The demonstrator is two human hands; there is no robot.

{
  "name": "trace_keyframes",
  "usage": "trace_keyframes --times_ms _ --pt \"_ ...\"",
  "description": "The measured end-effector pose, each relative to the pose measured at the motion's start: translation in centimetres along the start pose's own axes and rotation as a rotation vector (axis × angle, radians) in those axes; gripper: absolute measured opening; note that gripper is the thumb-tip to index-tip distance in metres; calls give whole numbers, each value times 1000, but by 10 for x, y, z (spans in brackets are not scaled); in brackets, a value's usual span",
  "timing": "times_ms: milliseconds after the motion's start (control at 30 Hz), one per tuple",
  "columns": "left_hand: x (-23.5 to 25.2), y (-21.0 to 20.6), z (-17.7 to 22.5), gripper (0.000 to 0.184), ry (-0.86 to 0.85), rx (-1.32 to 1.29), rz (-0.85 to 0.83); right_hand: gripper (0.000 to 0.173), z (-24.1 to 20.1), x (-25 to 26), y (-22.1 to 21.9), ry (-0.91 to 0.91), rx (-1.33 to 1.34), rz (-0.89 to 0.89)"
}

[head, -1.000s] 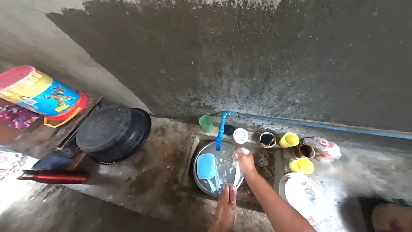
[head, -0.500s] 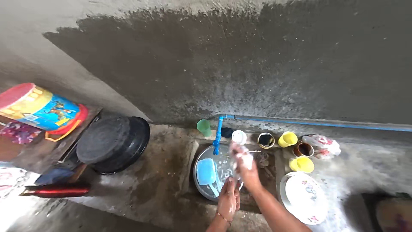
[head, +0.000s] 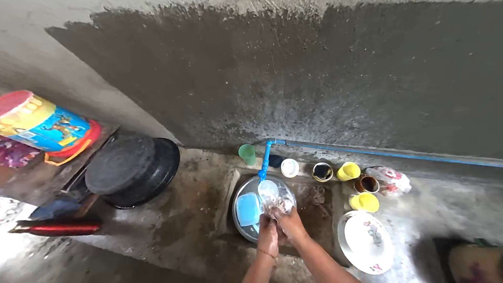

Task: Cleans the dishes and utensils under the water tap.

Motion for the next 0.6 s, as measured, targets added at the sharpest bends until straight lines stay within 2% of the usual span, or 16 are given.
trace_keyframes --times_ms 67,100,133,200,233,300,400,467,533,600 --pt "8 10 -5 60 37 -23 29 23 9 5 4 -34 -11 28" --pt "12 15 -3 71 0 32 12 21 13 7 6 -68 -27 27" --pt "14 17 3 73 -69 145 4 22 16 5 8 -130 -52 14" --pt "19 17 18 43 -168 344 37 33 27 -5 9 -306 -56 -47" --pt "26 16 25 38 -165 366 -23 35 33 -12 9 -360 -36 -77" --pt "41 8 28 37 -106 246 -82 28 41 -23 16 -368 -36 -117" --pt "65 2 6 33 -54 150 -33 28 48 -33 42 -289 -175 -127" --pt "73 -5 -21 46 4 207 -31 34 45 -37 80 -211 -393 -33" --pt "82 -11 -57 55 106 242 -82 42 44 -40 142 -110 -619 117" --pt "97 4 -106 46 159 363 -80 42 35 -59 212 -81 -758 340"
Point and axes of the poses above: each hand's wrist, its own x-axis towards the middle knuckle, its own y-axis out of the back of the hand, z = x × y, the point moved 5 cm from there along x, towards the middle knuckle, and after that the axes turned 8 degrees about x, right-handed, at the moved point
